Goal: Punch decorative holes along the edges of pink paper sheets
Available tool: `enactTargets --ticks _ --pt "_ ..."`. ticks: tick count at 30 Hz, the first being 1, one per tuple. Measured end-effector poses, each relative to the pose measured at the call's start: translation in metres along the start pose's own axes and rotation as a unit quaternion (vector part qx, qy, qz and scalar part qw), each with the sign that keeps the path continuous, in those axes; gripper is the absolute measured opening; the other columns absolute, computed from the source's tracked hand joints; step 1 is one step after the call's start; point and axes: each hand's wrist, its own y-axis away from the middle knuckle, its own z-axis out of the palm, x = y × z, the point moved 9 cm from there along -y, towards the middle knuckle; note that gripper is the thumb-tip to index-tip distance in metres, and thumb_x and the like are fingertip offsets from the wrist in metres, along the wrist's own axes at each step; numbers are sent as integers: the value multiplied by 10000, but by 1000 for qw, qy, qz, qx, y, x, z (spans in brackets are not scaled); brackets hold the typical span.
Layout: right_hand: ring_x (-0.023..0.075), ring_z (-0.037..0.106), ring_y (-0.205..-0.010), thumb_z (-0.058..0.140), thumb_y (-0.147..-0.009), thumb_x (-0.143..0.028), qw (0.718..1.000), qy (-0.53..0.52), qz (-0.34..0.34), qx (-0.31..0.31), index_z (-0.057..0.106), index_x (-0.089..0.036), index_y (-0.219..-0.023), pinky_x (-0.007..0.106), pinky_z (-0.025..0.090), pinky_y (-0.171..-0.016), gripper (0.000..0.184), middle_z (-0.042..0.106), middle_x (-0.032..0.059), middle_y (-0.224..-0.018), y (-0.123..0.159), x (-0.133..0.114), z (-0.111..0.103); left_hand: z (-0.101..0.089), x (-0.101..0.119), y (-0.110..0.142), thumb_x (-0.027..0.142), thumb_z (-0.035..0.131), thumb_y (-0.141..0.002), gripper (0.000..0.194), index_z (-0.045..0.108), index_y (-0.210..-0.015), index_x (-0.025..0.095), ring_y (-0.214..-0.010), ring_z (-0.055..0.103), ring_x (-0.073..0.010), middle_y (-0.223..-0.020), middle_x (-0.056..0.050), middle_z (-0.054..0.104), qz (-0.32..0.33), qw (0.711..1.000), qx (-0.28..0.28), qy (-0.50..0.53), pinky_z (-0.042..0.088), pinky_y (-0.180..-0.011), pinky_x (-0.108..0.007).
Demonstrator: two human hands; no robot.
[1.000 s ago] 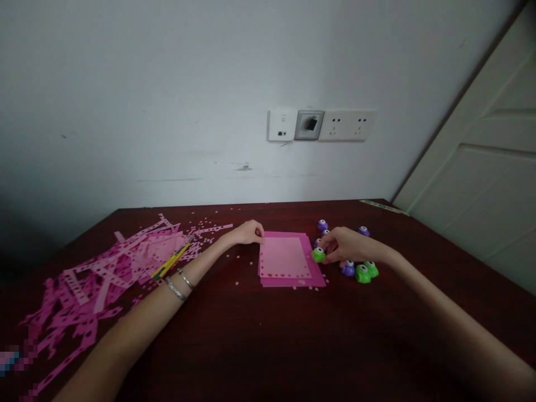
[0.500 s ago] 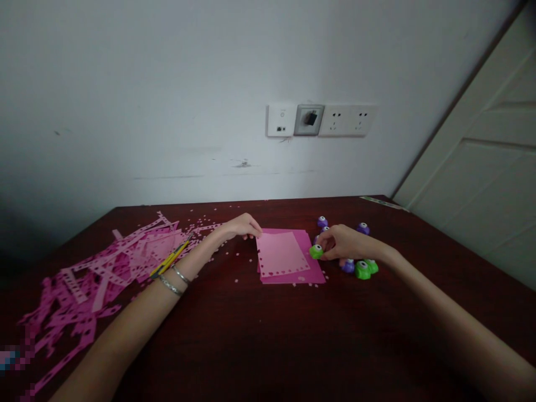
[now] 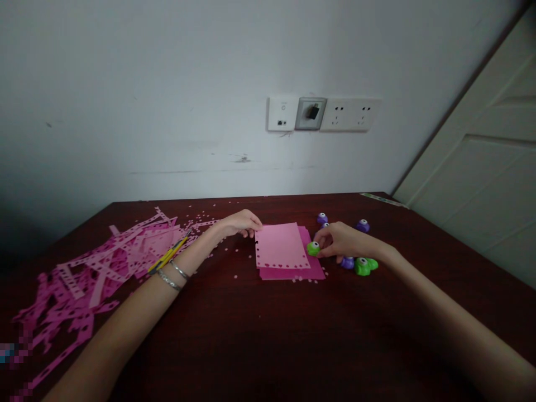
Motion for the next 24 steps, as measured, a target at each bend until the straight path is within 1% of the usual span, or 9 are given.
enactTargets --ticks 2,9,16,24 --pt "155 618 -605 666 -659 -379 1000 0 -3 -2 660 -164 -849 236 537 -454 286 674 50 -734 0 -1 1 2 -3 -1 281 671 -568 150 648 -670 174 -492 477 -102 -536 -16 560 -8 1000 -4 6 315 -436 -252" --pt "152 622 -595 662 -663 -397 1000 19 -4 -7 670 -171 -877 236 536 -455 311 676 47 -738 1 -4 2 9 -3 -3 300 697 -557 154 641 -645 185 -487 482 -106 -505 -11 550 2 999 -22 27 322 -429 -255" --pt "144 610 -571 645 -680 -370 999 34 -1 -7 671 -174 -865 239 535 -453 271 661 42 -712 1 -4 4 8 -5 -2 276 684 -571 161 636 -677 165 -511 490 -107 -530 -11 550 -15 999 -14 27 325 -454 -260" --pt "144 604 -586 627 -702 -347 999 32 -11 -15 659 -160 -888 237 533 -445 266 653 46 -721 3 -12 6 9 -6 -2 258 688 -575 138 646 -671 168 -523 490 -114 -543 -18 552 -26 999 -10 32 336 -473 -272"
